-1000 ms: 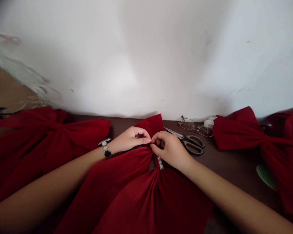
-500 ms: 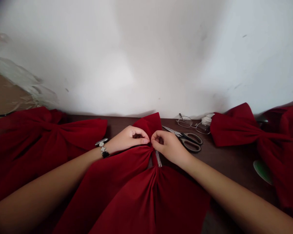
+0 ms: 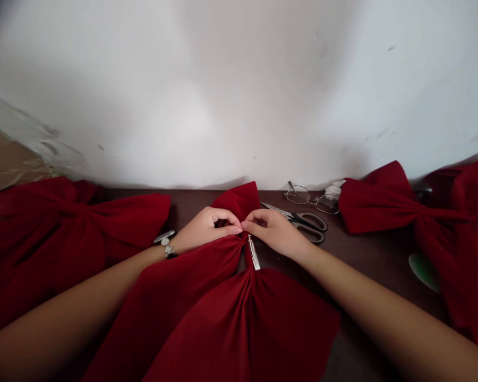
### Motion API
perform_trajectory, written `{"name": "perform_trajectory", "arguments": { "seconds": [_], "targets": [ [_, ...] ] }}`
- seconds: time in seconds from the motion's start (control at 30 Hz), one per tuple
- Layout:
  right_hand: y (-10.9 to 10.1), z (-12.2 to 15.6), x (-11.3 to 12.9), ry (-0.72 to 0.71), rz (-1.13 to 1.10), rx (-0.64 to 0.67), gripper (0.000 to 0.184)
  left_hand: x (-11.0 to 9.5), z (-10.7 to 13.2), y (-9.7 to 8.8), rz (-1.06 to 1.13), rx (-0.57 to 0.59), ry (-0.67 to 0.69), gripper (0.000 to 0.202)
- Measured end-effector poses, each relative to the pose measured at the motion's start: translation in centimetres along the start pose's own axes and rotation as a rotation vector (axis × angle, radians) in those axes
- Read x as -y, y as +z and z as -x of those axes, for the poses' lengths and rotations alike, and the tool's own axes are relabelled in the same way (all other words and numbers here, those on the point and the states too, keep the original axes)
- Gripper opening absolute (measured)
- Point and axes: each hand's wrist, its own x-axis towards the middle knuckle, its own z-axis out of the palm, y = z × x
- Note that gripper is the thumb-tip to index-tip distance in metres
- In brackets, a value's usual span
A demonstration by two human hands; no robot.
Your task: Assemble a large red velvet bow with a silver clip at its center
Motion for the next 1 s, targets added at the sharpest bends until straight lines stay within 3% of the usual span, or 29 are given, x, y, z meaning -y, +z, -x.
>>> {"name": "perform_trajectory", "arguments": {
  "seconds": [0.3, 0.7, 0.8, 1.0],
  "targets": [
    [-0.3, -0.1, -0.2, 0.02, -0.065, 0.059, 0.033, 0.0, -0.2, -0.3, 0.009, 0.038, 0.002, 0.021],
    [-0.4, 0.0, 0.1, -0.01, -0.053, 0.05, 0.026, 0.2, -0.3, -1.0, 0.095, 0.131, -0.001, 0.02],
    [-0.3, 0.1, 0.1, -0.026, -0.07, 0.043, 0.021, 0.1, -0.3, -0.8, 0.083, 0.103, -0.011, 0.02],
    [0.6, 0.1, -0.8, -0.049, -0.013, 0.012, 0.018, 0.1, -0.3, 0.3, 0.066, -0.074, 0.011, 0.02]
  ]
}}
